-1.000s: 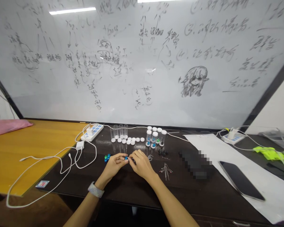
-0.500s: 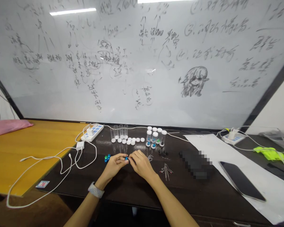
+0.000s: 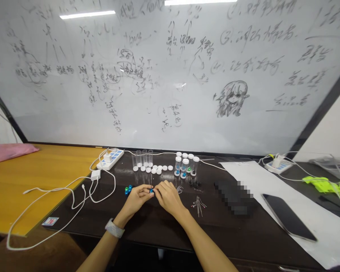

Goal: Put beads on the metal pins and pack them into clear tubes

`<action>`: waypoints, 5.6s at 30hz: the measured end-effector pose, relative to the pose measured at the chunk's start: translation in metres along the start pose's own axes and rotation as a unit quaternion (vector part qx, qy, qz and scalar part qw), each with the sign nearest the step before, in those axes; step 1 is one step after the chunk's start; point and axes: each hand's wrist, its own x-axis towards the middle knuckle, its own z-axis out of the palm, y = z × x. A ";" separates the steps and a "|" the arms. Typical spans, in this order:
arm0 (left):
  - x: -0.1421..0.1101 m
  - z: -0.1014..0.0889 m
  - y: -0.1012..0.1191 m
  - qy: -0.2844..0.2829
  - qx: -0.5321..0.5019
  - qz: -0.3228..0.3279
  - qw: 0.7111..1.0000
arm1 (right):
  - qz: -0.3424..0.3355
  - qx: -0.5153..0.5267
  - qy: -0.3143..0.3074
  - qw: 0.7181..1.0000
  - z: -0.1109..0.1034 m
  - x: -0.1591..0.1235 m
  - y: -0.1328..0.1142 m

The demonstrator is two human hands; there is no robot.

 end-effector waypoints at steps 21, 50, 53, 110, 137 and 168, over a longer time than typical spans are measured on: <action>0.002 -0.003 -0.002 0.017 0.021 0.008 1.000 | 0.277 0.301 0.022 0.912 0.015 0.002 0.001; 0.005 -0.007 -0.010 0.085 0.018 0.029 0.996 | 0.277 0.287 -0.020 0.917 0.003 0.002 0.001; 0.005 -0.006 -0.011 0.092 0.013 0.028 0.995 | 0.252 0.271 -0.006 0.929 0.002 0.003 0.000; 0.000 -0.007 0.002 -0.014 -0.280 -0.112 0.953 | 0.219 0.488 0.003 0.845 0.025 -0.008 0.013; -0.001 -0.007 0.006 -0.014 -0.261 -0.118 0.958 | 0.164 0.430 0.027 0.887 0.019 -0.008 0.008; 0.003 0.001 0.001 -0.026 -0.230 -0.088 0.969 | 0.192 0.262 -0.019 0.946 0.005 -0.006 -0.005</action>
